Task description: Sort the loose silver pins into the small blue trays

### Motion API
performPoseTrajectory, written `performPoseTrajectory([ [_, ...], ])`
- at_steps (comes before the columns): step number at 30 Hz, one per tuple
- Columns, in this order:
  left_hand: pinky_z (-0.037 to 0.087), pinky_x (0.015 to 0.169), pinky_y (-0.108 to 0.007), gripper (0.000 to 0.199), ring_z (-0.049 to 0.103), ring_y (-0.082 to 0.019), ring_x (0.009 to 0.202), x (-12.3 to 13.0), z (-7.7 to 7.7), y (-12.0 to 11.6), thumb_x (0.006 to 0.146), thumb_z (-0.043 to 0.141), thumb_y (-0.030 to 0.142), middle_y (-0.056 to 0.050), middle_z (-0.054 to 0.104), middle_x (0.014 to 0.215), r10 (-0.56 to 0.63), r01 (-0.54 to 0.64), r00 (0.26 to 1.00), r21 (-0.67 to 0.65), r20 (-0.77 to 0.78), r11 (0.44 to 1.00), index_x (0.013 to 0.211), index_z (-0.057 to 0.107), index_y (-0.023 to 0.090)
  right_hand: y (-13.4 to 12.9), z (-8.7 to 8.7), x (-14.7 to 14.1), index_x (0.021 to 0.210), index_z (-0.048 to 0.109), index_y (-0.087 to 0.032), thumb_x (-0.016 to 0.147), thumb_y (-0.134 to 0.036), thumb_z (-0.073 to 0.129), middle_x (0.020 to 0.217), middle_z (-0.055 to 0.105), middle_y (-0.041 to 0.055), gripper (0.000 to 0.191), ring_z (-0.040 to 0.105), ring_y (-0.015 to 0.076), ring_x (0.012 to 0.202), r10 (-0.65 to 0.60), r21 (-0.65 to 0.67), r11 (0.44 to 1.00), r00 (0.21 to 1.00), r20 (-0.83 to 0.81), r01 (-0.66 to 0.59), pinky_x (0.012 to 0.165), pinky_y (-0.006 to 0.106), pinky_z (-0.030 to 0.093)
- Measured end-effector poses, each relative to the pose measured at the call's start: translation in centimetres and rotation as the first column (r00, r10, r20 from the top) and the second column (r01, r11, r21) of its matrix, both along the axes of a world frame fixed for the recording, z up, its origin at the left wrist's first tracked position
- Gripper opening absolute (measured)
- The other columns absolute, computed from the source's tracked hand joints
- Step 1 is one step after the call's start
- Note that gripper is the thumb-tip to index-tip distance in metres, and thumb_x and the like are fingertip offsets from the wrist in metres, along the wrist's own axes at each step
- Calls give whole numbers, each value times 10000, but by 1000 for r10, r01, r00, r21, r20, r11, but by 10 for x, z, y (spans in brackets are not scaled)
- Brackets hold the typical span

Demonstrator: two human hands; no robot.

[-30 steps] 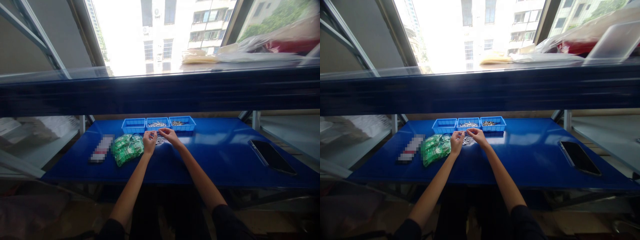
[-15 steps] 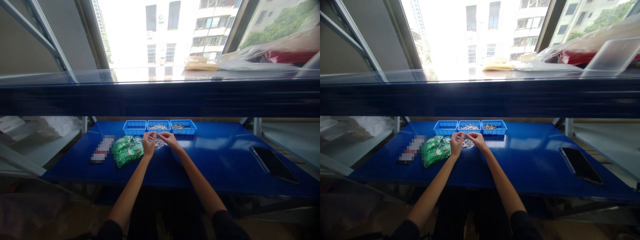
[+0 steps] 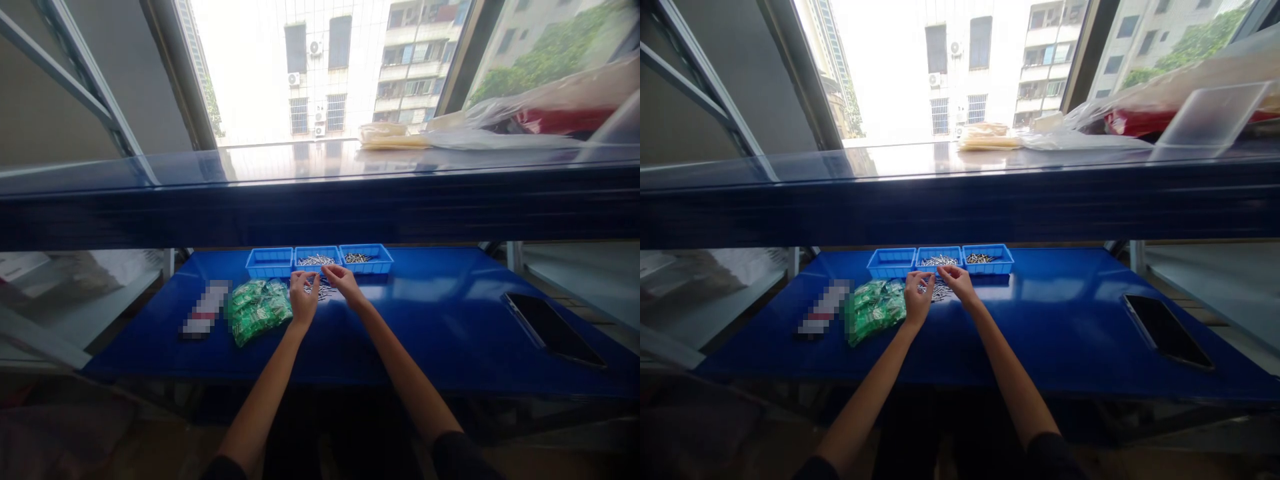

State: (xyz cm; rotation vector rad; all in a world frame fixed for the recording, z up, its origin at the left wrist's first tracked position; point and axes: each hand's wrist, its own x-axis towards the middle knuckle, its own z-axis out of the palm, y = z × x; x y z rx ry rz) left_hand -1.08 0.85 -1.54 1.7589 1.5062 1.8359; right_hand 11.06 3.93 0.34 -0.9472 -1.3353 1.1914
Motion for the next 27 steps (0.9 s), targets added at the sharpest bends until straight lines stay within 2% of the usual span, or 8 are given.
performPoseTrajectory([
  [4, 400, 512, -203, 240, 485, -83, 618, 0, 3, -2, 825, 557, 378, -57, 531, 902, 35, -35, 998, 2, 59, 999, 899, 664, 176, -1, 1, 0, 759, 667, -159, 622, -514, 704, 649, 580, 5, 383, 477, 97, 573, -22, 38, 999, 1000, 7, 22, 533, 235, 368],
  [8, 377, 469, -190, 242, 489, -94, 626, 2, 5, -4, 829, 549, 372, -60, 545, 897, -49, 49, 998, -8, 33, 999, 943, 655, 187, 0, 4, 3, 762, 667, -176, 638, -524, 688, 642, 581, 4, 370, 472, 95, 545, -74, 20, 997, 997, -32, 75, 489, 226, 357],
  [12, 435, 568, -230, 315, 494, -105, 628, 4, 5, -5, 809, 576, 299, -45, 553, 894, -46, 44, 997, -46, -56, 998, 1107, 565, 201, 4, 4, 12, 843, 681, -186, 631, -541, 684, 782, 650, 45, 414, 499, 105, 546, -118, -25, 993, 992, -54, 117, 452, 229, 381],
  [15, 453, 639, -258, 307, 494, -107, 626, 3, 6, -6, 808, 552, 232, -32, 550, 884, -37, 32, 995, -60, -88, 998, 1113, 532, 208, 10, 0, 19, 864, 689, -171, 641, -538, 675, 797, 671, 69, 430, 518, 120, 538, -166, 4, 986, 986, 4, 166, 455, 249, 432],
  [19, 449, 630, -251, 262, 502, -114, 648, 3, 9, -7, 822, 505, 205, -32, 545, 888, -50, 45, 995, -60, -87, 997, 1082, 534, 211, 17, -7, 23, 866, 688, -152, 648, -516, 671, 776, 680, 82, 425, 552, 137, 547, -213, 1, 977, 976, 40, 213, 457, 264, 478],
  [21, 444, 617, -246, 243, 497, -113, 642, 3, 9, -6, 820, 499, 200, -31, 544, 882, -53, 49, 996, -59, -73, 997, 1060, 544, 207, 18, -8, 23, 969, 671, -169, 663, -493, 667, 898, 688, 91, 446, 603, 160, 651, -181, -5, 983, 983, 9, 181, 483, 259, 502],
  [24, 442, 627, -248, 220, 486, -105, 620, 3, 9, -6, 810, 503, 183, -26, 547, 870, -57, 54, 997, -45, -51, 997, 1021, 562, 200, 16, -6, 21, 1161, 588, -227, 674, -443, 686, 1130, 635, 84, 542, 628, 198, 868, -53, 10, 999, 999, 3, 53, 544, 257, 531],
  [27, 442, 642, -254, 185, 490, -105, 622, 2, 9, -5, 800, 507, 168, -27, 555, 860, -59, 58, 997, -40, -45, 998, 968, 583, 187, 13, -3, 21, 1120, 620, -203, 702, -433, 673, 1108, 644, 97, 481, 631, 211, 892, -17, 12, 1000, 995, 100, 16, 557, 260, 529],
])
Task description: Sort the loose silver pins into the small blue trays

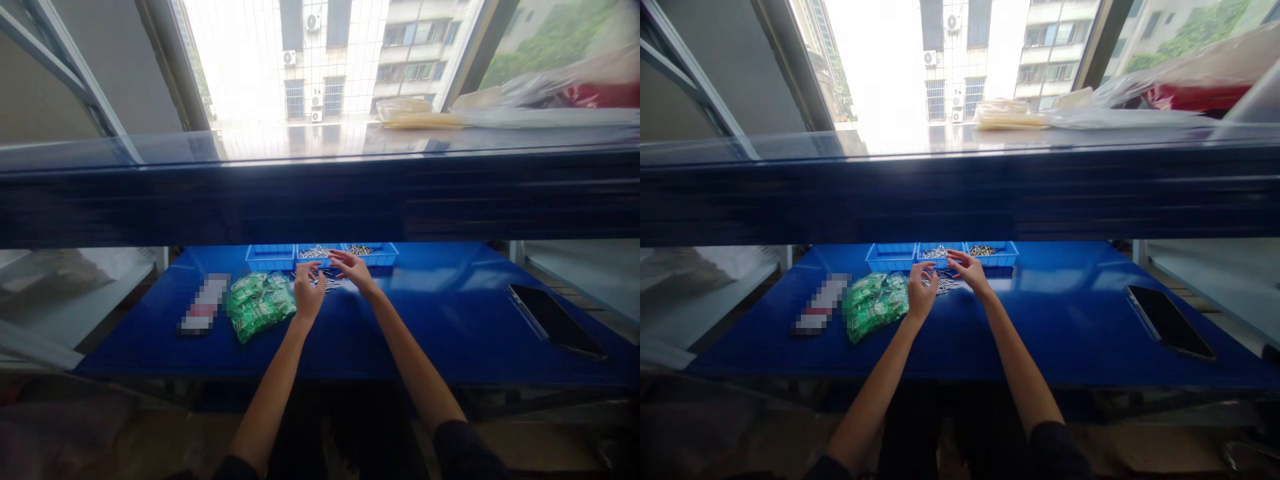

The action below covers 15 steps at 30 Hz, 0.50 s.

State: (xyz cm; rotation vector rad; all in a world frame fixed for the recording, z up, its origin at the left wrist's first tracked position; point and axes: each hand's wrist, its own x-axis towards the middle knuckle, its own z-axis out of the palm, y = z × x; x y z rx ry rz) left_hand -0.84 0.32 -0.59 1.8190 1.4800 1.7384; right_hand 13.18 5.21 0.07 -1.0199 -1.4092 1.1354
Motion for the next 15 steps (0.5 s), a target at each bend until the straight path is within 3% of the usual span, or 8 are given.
performPoseTrajectory([
  [5, 443, 652, -264, 146, 502, -113, 626, -2, 0, 1, 801, 495, 156, -30, 569, 833, -2, 1, 1000, -33, -17, 999, 891, 606, 185, 1, -7, 5, 916, 703, -187, 720, -425, 657, 907, 698, 80, 313, 641, 197, 756, -126, 129, 988, 947, 297, 91, 601, 286, 498],
  [9, 447, 647, -267, 140, 507, -115, 623, -4, -4, 4, 800, 491, 156, -38, 567, 831, -11, 9, 999, -44, -38, 999, 869, 611, 181, 1, -14, 10, 832, 717, -253, 690, -406, 680, 893, 707, 21, 212, 639, 201, 776, -228, 240, 966, 771, 595, 101, 658, 291, 465],
  [12, 456, 640, -266, 128, 519, -123, 640, -4, -8, 6, 786, 506, 156, -41, 552, 818, -11, 8, 998, -50, -63, 999, 853, 613, 181, -1, -15, 10, 825, 718, -253, 690, -387, 674, 878, 712, 13, 195, 639, 200, 798, -245, 262, 961, 692, 679, 83, 659, 274, 446],
  [15, 462, 605, -250, 118, 535, -129, 668, -4, -11, 7, 778, 516, 164, -44, 545, 820, -30, 25, 995, -57, -94, 998, 835, 618, 181, -4, -14, 9, 843, 721, -248, 709, -370, 652, 863, 718, 15, 194, 643, 197, 806, -243, 252, 964, 676, 696, 86, 661, 267, 443],
])
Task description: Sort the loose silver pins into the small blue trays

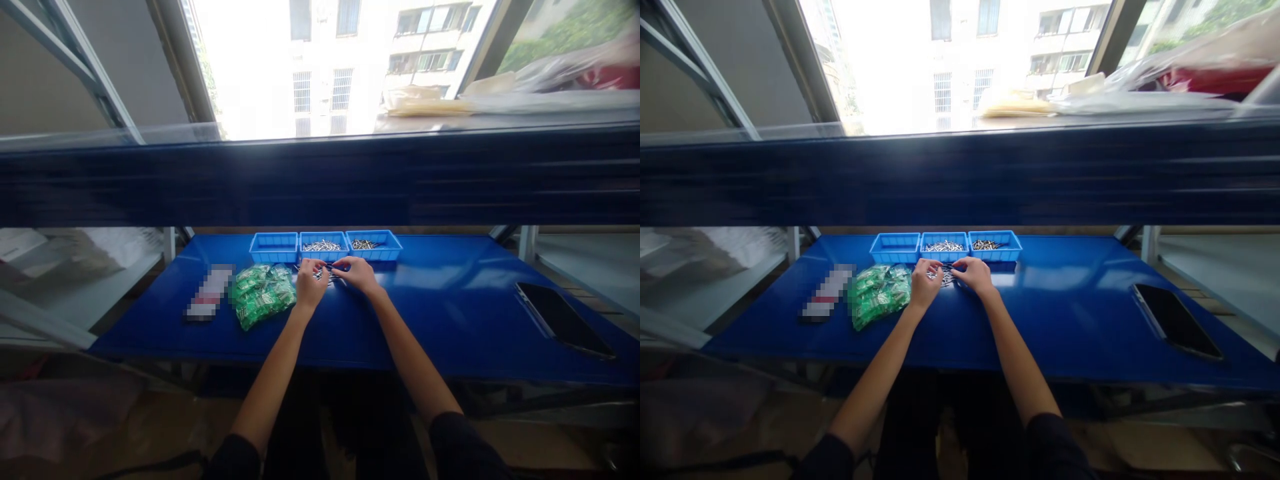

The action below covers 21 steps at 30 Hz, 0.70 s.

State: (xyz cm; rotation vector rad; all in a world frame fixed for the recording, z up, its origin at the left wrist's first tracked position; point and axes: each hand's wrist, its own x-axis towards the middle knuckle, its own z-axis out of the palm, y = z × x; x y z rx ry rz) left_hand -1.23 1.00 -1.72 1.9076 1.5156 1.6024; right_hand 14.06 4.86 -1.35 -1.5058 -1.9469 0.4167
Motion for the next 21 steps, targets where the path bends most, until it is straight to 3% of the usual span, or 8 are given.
performPoseTrajectory([
  [6, 445, 484, -202, 126, 542, -125, 663, 1, 3, -4, 793, 505, 200, -50, 542, 809, -36, 35, 999, -24, -9, 999, 802, 627, 170, -1, 3, -1, 850, 725, -252, 722, -339, 639, 867, 723, 10, 177, 648, 200, 840, 14, -30, 999, 1000, -7, -14, 677, 266, 444],
  [11, 455, 472, -197, 137, 546, -125, 665, -3, 5, -4, 796, 494, 210, -53, 536, 808, -7, 7, 999, -2, 52, 1000, 787, 622, 161, 0, 2, -3, 852, 726, -253, 731, -312, 637, 873, 721, 9, 161, 646, 202, 846, 8, 2, 1000, 1000, -17, -8, 685, 267, 446],
  [21, 455, 651, -262, 149, 553, -129, 657, -11, 3, 2, 801, 488, 199, -37, 572, 803, 87, -88, 995, 33, 38, 996, 768, 632, 179, 7, -12, -17, 916, 718, -244, 804, -201, 542, 975, 705, 22, 212, 609, 204, 950, 90, 64, 994, 994, 60, -94, 829, 302, 429],
])
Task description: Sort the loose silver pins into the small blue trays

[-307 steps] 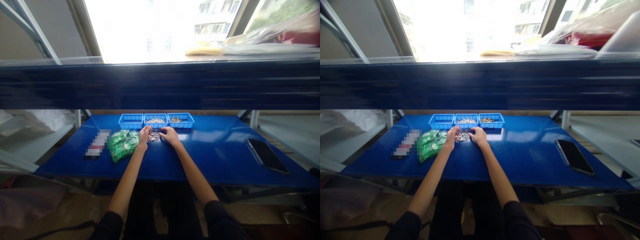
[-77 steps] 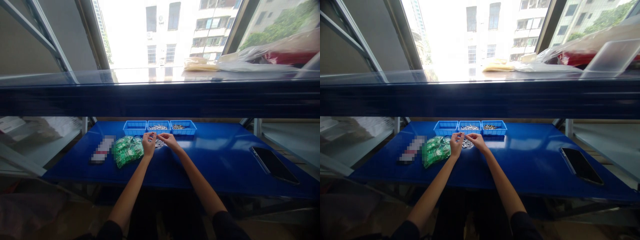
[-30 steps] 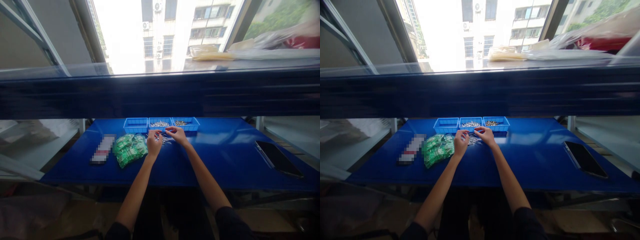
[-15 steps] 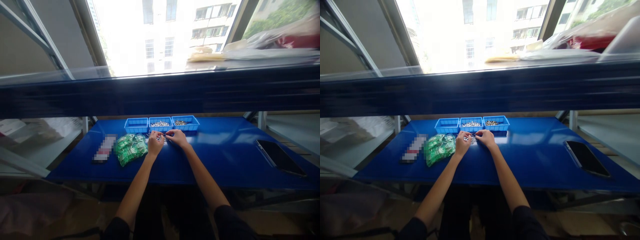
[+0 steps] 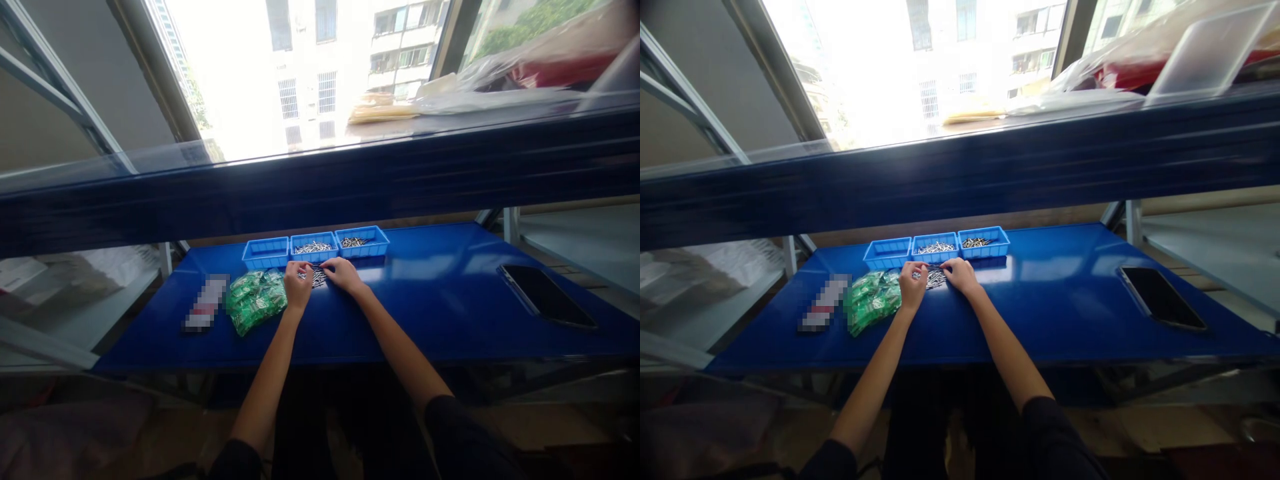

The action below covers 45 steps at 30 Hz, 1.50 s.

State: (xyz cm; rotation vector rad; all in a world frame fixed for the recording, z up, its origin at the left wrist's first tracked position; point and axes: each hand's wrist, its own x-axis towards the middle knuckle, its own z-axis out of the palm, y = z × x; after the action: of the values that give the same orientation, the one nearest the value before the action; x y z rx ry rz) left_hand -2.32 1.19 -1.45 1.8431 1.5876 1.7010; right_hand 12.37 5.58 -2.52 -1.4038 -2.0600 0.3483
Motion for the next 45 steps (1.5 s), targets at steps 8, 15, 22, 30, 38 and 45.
performPoseTrajectory([
  [8, 441, 673, -275, 138, 530, -127, 640, 1, 4, -3, 802, 498, 198, -32, 564, 809, -23, 23, 999, -16, -22, 1000, 776, 632, 181, -5, 4, -2, 927, 710, -252, 806, -262, 568, 903, 710, 30, 187, 601, 212, 885, -121, 58, 991, 992, 31, 119, 785, 312, 413],
  [15, 433, 651, -259, 142, 526, -128, 656, 2, 6, -4, 811, 501, 216, -36, 561, 811, -29, 29, 999, -24, -14, 999, 786, 636, 179, -4, 1, 0, 878, 720, -252, 784, -276, 611, 868, 699, 42, 145, 601, 211, 874, -169, 22, 985, 986, -9, 169, 764, 294, 422],
  [22, 433, 640, -251, 147, 522, -120, 650, 4, 8, -5, 808, 496, 203, -30, 553, 797, -14, 13, 1000, -25, -2, 1000, 782, 637, 173, -5, 0, 1, 862, 718, -254, 769, -256, 618, 858, 703, 20, 137, 617, 195, 851, -176, 26, 984, 984, -13, 176, 728, 277, 442],
  [30, 438, 630, -247, 140, 525, -106, 616, 7, 4, -3, 806, 508, 215, -26, 568, 811, -27, 27, 999, -7, 40, 1000, 857, 631, 172, -11, 13, -2, 960, 685, -221, 773, -322, 597, 826, 703, 39, 230, 643, 184, 763, -154, 55, 981, 916, -371, 187, 682, 288, 479],
  [38, 428, 654, -249, 376, 536, -117, 640, 10, 4, -4, 845, 499, 360, -31, 543, 709, -84, 82, 996, -70, -24, 994, 547, 632, 173, -5, 14, -4, 985, 669, -170, 698, -385, 670, 924, 689, 84, 358, 641, 193, 836, -123, -146, 989, 591, -798, 9, 655, 272, 500],
  [45, 429, 599, -243, 288, 521, -109, 593, 10, 0, -3, 821, 544, 420, -40, 584, 778, -113, 113, 994, -79, 6, 990, 864, 719, 196, -11, 21, -8, 1073, 642, -239, 640, -357, 747, 958, 663, 39, 461, 616, 144, 790, -238, -366, 880, 387, -891, -302, 525, 191, 453],
])
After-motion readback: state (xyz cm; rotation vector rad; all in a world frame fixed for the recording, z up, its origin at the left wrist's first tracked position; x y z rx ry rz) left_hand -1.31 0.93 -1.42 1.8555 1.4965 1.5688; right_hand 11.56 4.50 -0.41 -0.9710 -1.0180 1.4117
